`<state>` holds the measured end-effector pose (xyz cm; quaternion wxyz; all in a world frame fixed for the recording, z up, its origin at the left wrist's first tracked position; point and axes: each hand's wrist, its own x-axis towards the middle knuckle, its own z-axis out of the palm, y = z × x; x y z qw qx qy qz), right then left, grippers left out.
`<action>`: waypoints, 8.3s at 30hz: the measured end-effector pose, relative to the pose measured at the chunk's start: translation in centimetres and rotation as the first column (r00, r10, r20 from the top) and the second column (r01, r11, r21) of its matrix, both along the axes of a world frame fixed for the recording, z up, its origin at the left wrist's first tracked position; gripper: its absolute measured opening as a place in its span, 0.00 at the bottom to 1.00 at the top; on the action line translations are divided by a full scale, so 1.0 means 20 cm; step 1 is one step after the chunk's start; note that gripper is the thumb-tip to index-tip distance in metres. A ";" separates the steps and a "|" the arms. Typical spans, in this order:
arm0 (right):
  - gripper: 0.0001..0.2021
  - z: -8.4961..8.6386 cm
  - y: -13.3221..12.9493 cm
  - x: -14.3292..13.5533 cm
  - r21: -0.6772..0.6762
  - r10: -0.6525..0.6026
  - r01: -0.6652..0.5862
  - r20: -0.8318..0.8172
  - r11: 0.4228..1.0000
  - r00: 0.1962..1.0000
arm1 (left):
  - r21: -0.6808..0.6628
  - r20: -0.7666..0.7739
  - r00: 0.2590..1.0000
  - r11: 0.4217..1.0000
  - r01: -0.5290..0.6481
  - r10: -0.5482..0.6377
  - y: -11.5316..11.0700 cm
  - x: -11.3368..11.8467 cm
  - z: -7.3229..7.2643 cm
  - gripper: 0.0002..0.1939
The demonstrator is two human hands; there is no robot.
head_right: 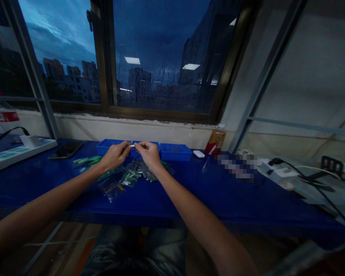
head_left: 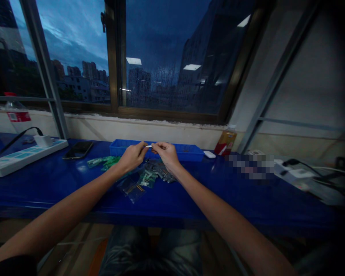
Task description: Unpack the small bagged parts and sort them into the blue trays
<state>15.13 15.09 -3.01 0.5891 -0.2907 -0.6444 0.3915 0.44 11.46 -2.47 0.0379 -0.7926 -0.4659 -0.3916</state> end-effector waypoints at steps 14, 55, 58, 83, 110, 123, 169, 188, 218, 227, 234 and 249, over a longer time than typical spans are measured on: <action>0.12 0.00 -0.03 -0.01 0.089 0.023 -0.023 -0.001 0.996 1.000 | -0.054 0.100 0.994 0.997 0.055 -0.050 -0.02 0.00 0.03 0.12; 0.10 0.00 -0.05 0.03 0.463 -0.287 -0.004 0.555 0.886 0.781 | -0.136 -0.017 0.998 0.989 0.051 -0.054 0.02 -0.04 0.02 0.18; 0.09 0.01 -0.06 0.03 0.492 -0.301 -0.025 0.573 0.870 0.762 | -0.126 0.040 0.999 0.992 0.030 -0.025 0.03 -0.04 0.02 0.16; 0.15 0.00 0.00 0.06 0.560 -0.533 0.166 0.593 0.811 0.604 | -0.178 0.014 0.989 0.973 0.149 -0.148 0.04 -0.04 0.00 0.17; 0.11 0.02 0.11 0.16 0.593 -0.532 0.126 0.583 0.795 0.614 | -0.360 -0.329 0.926 0.931 0.056 -0.183 0.00 -0.08 0.05 0.24; 0.11 -0.04 0.21 0.26 0.538 -0.703 0.464 0.623 0.704 0.344 | -0.318 -0.321 0.906 0.932 0.173 -0.277 0.04 -0.12 0.02 0.18; 0.12 0.05 -0.02 0.05 0.440 -0.290 0.033 0.531 0.897 0.796 | -0.001 0.289 0.956 0.998 0.061 -0.058 0.05 -0.05 0.01 0.21; 0.14 -0.04 0.09 0.11 0.436 -0.371 -0.045 0.812 0.899 0.451 | 0.162 0.017 0.981 0.968 -0.192 0.192 0.19 -0.24 -0.05 0.15; 0.10 -0.03 0.03 0.07 0.465 -0.336 -0.063 0.720 0.883 0.608 | -0.064 -0.029 0.994 0.993 0.100 -0.102 0.10 -0.05 -0.05 0.06; 0.13 -0.03 0.04 0.06 0.492 -0.378 -0.003 0.673 0.871 0.636 | -0.027 -0.085 0.992 0.996 0.090 -0.092 0.08 -0.05 -0.05 0.11; 0.10 -0.02 0.02 0.07 0.472 -0.333 -0.019 0.650 0.881 0.683 | -0.029 -0.122 0.992 0.999 0.022 -0.026 0.06 -0.03 -0.02 0.11; 0.13 0.01 0.00 0.06 0.533 -0.393 -0.026 0.655 0.846 0.646 | -0.029 -0.023 0.997 0.997 0.069 -0.070 0.04 -0.03 -0.02 0.12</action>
